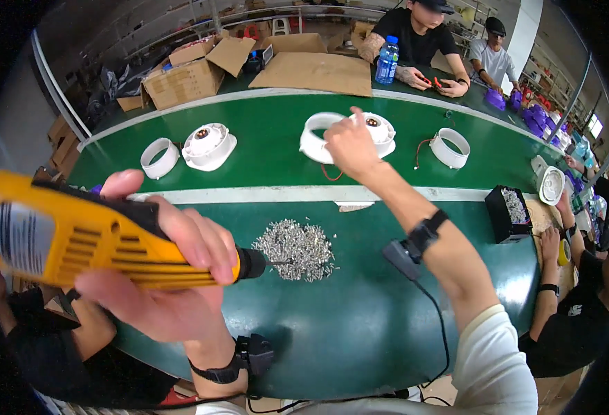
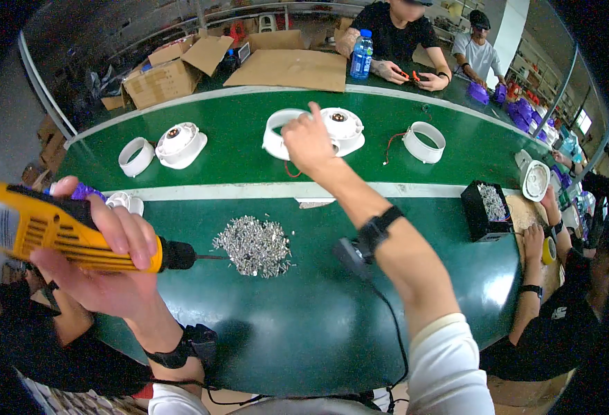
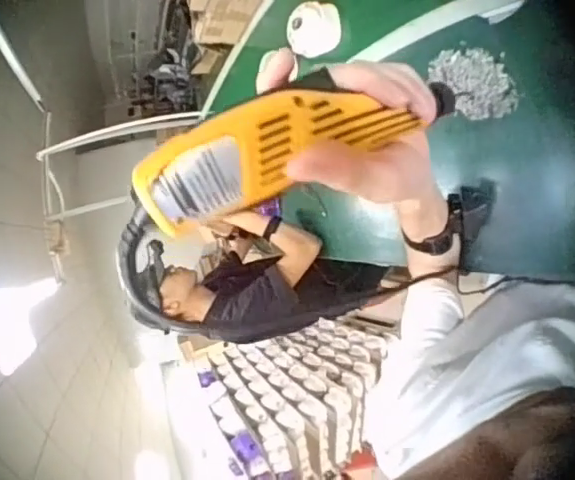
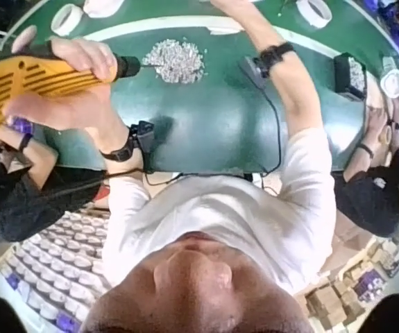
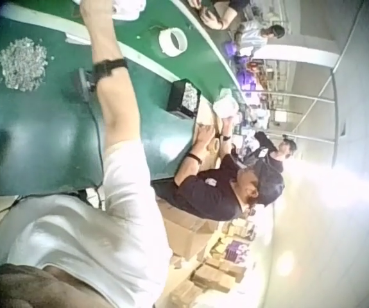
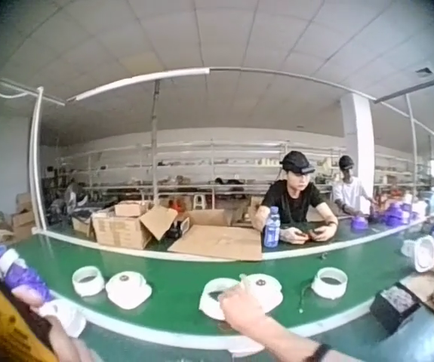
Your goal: The person is assembling plastic and metal electronic housing components using an electric screwdriver on a factory assembly line.
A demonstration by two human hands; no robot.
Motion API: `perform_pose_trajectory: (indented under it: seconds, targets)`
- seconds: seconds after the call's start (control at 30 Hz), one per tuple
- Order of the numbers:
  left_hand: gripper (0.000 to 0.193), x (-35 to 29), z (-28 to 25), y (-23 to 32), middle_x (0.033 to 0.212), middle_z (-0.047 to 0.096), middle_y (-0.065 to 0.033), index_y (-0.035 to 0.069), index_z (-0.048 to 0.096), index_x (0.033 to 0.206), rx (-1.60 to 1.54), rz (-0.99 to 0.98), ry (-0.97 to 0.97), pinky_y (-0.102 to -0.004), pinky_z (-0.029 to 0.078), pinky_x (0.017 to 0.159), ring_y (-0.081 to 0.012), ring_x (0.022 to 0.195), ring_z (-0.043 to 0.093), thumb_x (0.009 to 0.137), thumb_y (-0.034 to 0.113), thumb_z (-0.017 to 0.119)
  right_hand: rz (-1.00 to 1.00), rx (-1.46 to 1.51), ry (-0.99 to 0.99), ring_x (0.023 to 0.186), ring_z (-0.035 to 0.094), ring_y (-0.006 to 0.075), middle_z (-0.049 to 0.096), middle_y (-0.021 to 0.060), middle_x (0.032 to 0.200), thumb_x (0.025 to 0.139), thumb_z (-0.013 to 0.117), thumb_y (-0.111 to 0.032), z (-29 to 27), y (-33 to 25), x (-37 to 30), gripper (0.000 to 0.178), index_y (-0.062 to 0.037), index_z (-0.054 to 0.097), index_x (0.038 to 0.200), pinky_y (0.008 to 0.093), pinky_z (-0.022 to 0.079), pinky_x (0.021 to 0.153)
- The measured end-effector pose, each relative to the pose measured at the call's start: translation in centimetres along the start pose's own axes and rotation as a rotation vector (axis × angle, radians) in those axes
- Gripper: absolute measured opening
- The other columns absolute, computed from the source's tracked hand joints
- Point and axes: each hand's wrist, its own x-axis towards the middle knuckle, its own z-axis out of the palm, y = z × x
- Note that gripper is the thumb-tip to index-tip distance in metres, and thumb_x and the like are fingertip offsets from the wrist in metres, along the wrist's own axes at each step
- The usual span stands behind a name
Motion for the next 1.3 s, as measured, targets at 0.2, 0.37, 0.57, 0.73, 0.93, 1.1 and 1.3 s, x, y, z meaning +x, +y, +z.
perform_pose_trajectory:
  seconds: [0.2, 0.37, 0.57, 0.73, 0.93, 1.1, 1.3]
  targets:
    - [0.066, -0.3, -0.8, 0.7, 0.066, 0.045, -0.0077, -0.001, 0.03, 0.126, -0.012, -0.106, -0.019, -0.0284, 0.038, 0.047, -0.0158, 0.046, 0.043, 0.091, 0.055, 0.036, 0.163, 0.212, -0.162, 0.067, 0.06, 0.0335, 0.061, 0.0162, 0.071, 0.075, 0.055, -0.012, -11.0, -1.2, -9.2, 0.011, -0.0017, 0.055, 0.072, 0.0447, 0.046, 0.065]
    - [0.068, -0.7, 1.7, -0.2, 0.066, 0.045, -0.0074, -0.001, 0.031, 0.124, -0.048, -0.218, -0.101, -0.0281, 0.037, 0.044, -0.0158, 0.045, 0.043, 0.09, 0.058, 0.037, 0.229, 0.42, -0.34, 0.063, 0.061, 0.0331, 0.06, 0.0162, 0.073, 0.076, 0.06, -0.014, -14.6, -4.6, -19.2, 0.017, 0.0009, 0.053, 0.08, 0.0401, 0.05, 0.055]
    - [0.073, -2.4, 3.6, -2.0, 0.07, 0.048, -0.0097, -0.001, 0.029, 0.127, -0.048, -0.299, -0.163, -0.0291, 0.041, 0.042, -0.0184, 0.048, 0.05, 0.088, 0.061, 0.037, 0.024, 0.58, -0.385, 0.115, 0.044, 0.0353, 0.043, 0.0191, 0.124, 0.064, 0.074, -0.046, -17.1, -3.4, -20.0, 0.079, -0.0038, 0.043, 0.124, 0.0449, 0.037, 0.094]
    - [0.076, -2.8, 4.9, -2.6, 0.071, 0.048, -0.0092, 0.0, 0.029, 0.127, -0.093, -0.328, -0.214, -0.0317, 0.043, 0.043, -0.0213, 0.051, 0.051, 0.086, 0.062, 0.042, -0.016, 0.662, -0.399, 0.128, 0.029, 0.0356, 0.03, 0.0176, 0.136, 0.059, 0.075, -0.05, -14.0, -2.7, -21.8, 0.098, -0.012, 0.032, 0.138, 0.0491, 0.025, 0.106]
    - [0.084, -4.3, 6.1, -3.3, 0.066, 0.048, -0.009, -0.002, 0.032, 0.123, -0.031, -0.38, -0.142, -0.0325, 0.044, 0.041, -0.0207, 0.047, 0.049, 0.079, 0.069, 0.046, -0.023, 0.684, -0.322, 0.125, 0.032, 0.0373, 0.035, 0.0222, 0.128, 0.061, 0.073, -0.05, -12.9, -4.7, -20.2, 0.091, -0.0086, 0.037, 0.134, 0.0494, 0.026, 0.105]
    - [0.097, -6.4, 7.0, -5.9, 0.059, 0.048, -0.0066, -0.001, 0.036, 0.12, 0.059, -0.466, -0.083, -0.0304, 0.038, 0.033, -0.0178, 0.039, 0.043, 0.068, 0.081, 0.045, -0.03, 0.731, -0.271, 0.124, 0.035, 0.0329, 0.038, 0.0191, 0.127, 0.065, 0.07, -0.047, -11.5, -5.8, -20.2, 0.084, -0.0024, 0.04, 0.129, 0.0476, 0.025, 0.104]
    - [0.086, -6.4, 7.7, -6.8, 0.06, 0.048, -0.0062, 0.003, 0.038, 0.107, 0.012, -0.457, -0.117, -0.0291, 0.036, 0.033, -0.0166, 0.039, 0.042, 0.069, 0.08, 0.046, -0.023, 0.725, -0.225, 0.117, 0.039, 0.0315, 0.044, 0.0183, 0.119, 0.066, 0.066, -0.05, -11.0, -5.6, -20.0, 0.078, 0.0001, 0.047, 0.122, 0.046, 0.029, 0.1]
